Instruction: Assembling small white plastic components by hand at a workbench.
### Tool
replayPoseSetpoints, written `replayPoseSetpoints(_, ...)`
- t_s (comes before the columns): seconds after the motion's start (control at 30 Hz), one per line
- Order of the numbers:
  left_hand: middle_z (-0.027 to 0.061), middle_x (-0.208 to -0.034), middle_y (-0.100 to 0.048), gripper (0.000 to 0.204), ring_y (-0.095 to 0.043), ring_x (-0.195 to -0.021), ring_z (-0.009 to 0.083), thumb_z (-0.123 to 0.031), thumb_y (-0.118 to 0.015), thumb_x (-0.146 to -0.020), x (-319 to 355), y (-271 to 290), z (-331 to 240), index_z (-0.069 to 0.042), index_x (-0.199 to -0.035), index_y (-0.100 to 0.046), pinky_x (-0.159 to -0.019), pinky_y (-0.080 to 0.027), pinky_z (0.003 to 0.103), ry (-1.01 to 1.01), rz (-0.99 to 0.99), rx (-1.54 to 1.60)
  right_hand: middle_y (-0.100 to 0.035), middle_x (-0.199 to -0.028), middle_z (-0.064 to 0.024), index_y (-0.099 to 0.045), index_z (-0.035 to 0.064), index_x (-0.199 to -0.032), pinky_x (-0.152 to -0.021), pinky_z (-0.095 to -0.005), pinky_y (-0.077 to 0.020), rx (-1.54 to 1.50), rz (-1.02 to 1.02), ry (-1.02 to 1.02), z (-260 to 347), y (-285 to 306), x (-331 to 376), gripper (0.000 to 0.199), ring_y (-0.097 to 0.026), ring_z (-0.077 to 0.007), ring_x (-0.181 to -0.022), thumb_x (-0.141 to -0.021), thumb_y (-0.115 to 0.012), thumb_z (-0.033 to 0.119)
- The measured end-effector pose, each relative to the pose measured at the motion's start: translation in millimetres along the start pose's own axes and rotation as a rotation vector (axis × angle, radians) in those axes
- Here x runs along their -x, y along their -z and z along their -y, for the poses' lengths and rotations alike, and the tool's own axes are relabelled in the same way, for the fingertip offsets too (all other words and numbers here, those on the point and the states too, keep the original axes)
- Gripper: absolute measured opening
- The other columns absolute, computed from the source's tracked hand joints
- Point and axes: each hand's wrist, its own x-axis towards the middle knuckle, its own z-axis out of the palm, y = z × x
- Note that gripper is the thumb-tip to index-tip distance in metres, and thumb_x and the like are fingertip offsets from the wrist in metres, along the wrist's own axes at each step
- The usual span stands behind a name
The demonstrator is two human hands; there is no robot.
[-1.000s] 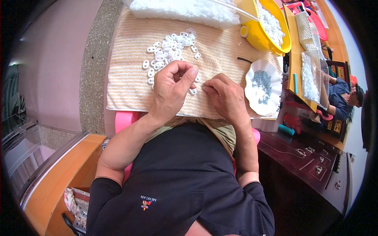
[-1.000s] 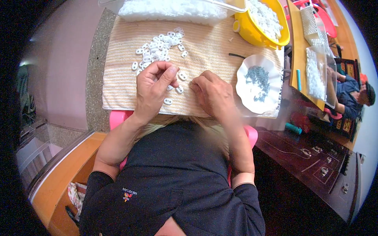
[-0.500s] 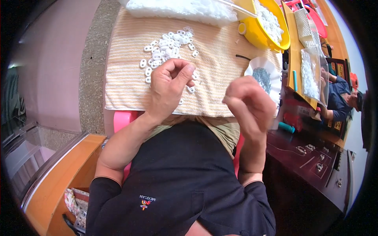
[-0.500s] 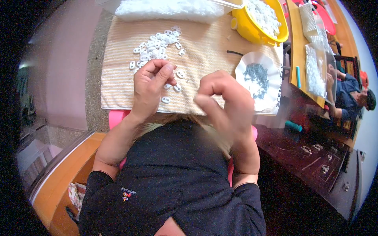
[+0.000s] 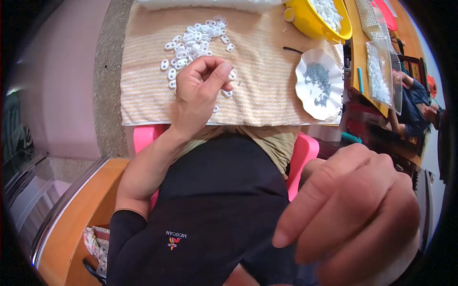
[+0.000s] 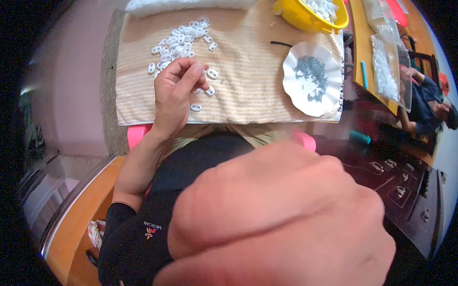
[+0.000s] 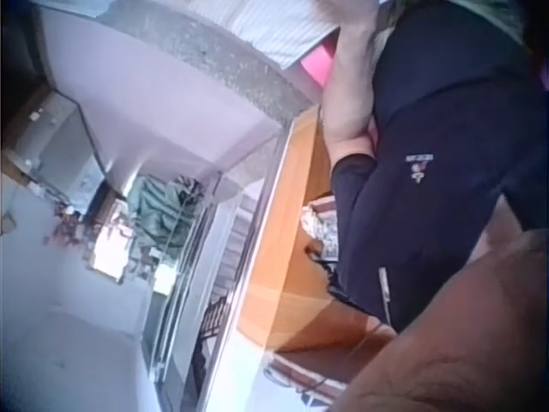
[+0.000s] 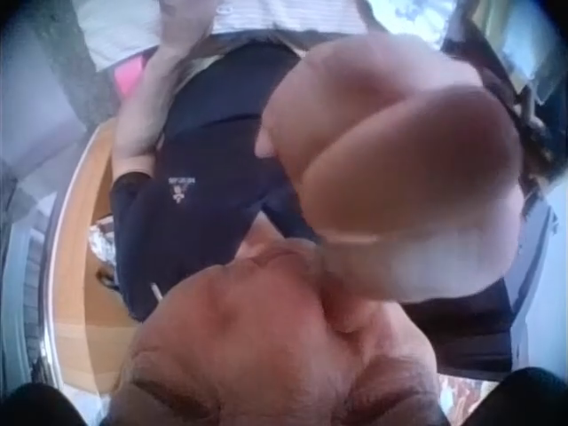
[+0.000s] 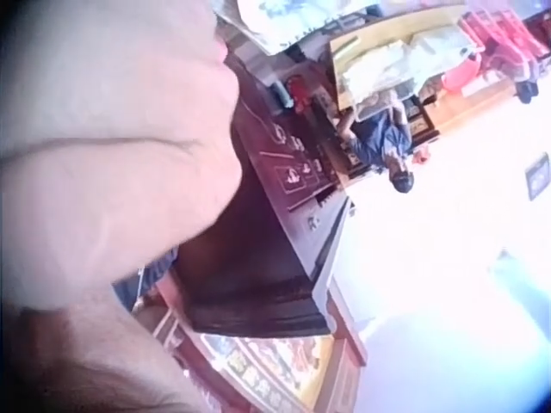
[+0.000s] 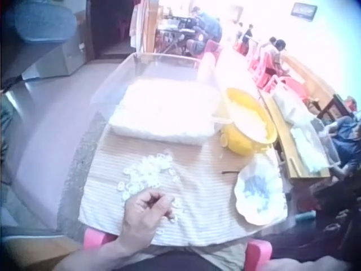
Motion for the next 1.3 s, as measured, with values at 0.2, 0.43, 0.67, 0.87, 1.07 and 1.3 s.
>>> replayPoseSetpoints(0.2,0.0023,-0.074,-0.062,0.020,-0.058,-0.065,0.0078,-0.019,-0.064,-0.091,-2.3,-5.4,1.4,0.001,-0.092,-0.063,-0.062,-0.048,0.022,-0.003,0.040,-0.015,-0.059,-0.071,-0.0085,-0.055,0.0030,-0.076,-0.059,-0.0337,-0.0537,0.139,0.024,0.005,-21.2,-39.0,-26.9,0.020,-0.059,-0.0192,-0.061,-0.081,-0.072,0.013)
replayPoseSetpoints(0.43,0.0020,-0.074,-0.061,0.021,-0.059,-0.065,0.0081,-0.020,-0.064,-0.091,2.5,-0.2,2.5,0.001,-0.092,-0.063,-0.063,-0.048,0.022,0.003,0.026,-0.037,-0.060,-0.071,-0.0102,-0.055,0.0009,-0.073,-0.061,-0.0333,-0.0522,0.287,0.074,0.027,-6.8,-3.9,-16.9,0.019,-0.059,-0.0205,-0.063,-0.081,-0.070,0.010)
replayPoseSetpoints(0.67,0.0046,-0.079,-0.063,0.016,-0.061,-0.070,0.0099,-0.015,-0.065,-0.091,-0.6,-6.6,-2.7,0.001,-0.092,-0.063,-0.068,-0.052,0.025,0.069,0.196,0.201,-0.061,-0.075,-0.0129,-0.057,-0.0032,-0.076,-0.063,-0.0299,-0.0472,0.535,0.013,-0.080,-56.8,35.1,-17.9,0.013,-0.059,-0.0203,-0.068,-0.079,-0.069,0.002)
replayPoseSetpoints(0.87,0.0061,-0.085,-0.065,0.020,-0.062,-0.074,0.0123,-0.017,-0.061,-0.094,8.1,-3.0,-13.7,0.002,-0.100,-0.063,-0.071,-0.054,0.028,0.235,0.328,0.457,-0.062,-0.076,-0.0100,-0.061,0.0003,-0.082,-0.059,-0.0276,-0.0478,0.649,-0.150,-0.222,-111.1,41.9,27.6,0.014,-0.061,-0.0197,-0.067,-0.076,-0.074,0.000)
replayPoseSetpoints(1.07,0.0048,-0.084,-0.065,0.018,-0.063,-0.074,0.0112,-0.017,-0.061,-0.094,6.2,-3.6,-13.3,0.000,-0.099,-0.064,-0.071,-0.053,0.025,0.282,0.324,0.341,-0.060,-0.076,-0.0094,-0.059,0.0001,-0.081,-0.061,-0.0291,-0.0470,0.583,-0.184,-0.258,-117.7,42.3,37.1,0.015,-0.059,-0.0194,-0.069,-0.076,-0.073,-0.001)
replayPoseSetpoints(1.3,0.0032,-0.083,-0.064,0.020,-0.061,-0.073,0.0091,-0.019,-0.060,-0.094,4.9,-3.4,-12.2,0.000,-0.096,-0.063,-0.069,-0.052,0.024,0.307,0.355,0.318,-0.061,-0.077,-0.0085,-0.060,0.0006,-0.081,-0.064,-0.0277,-0.0473,0.483,-0.241,-0.345,-125.7,42.3,47.0,0.011,-0.059,-0.0179,-0.071,-0.079,-0.071,0.001)
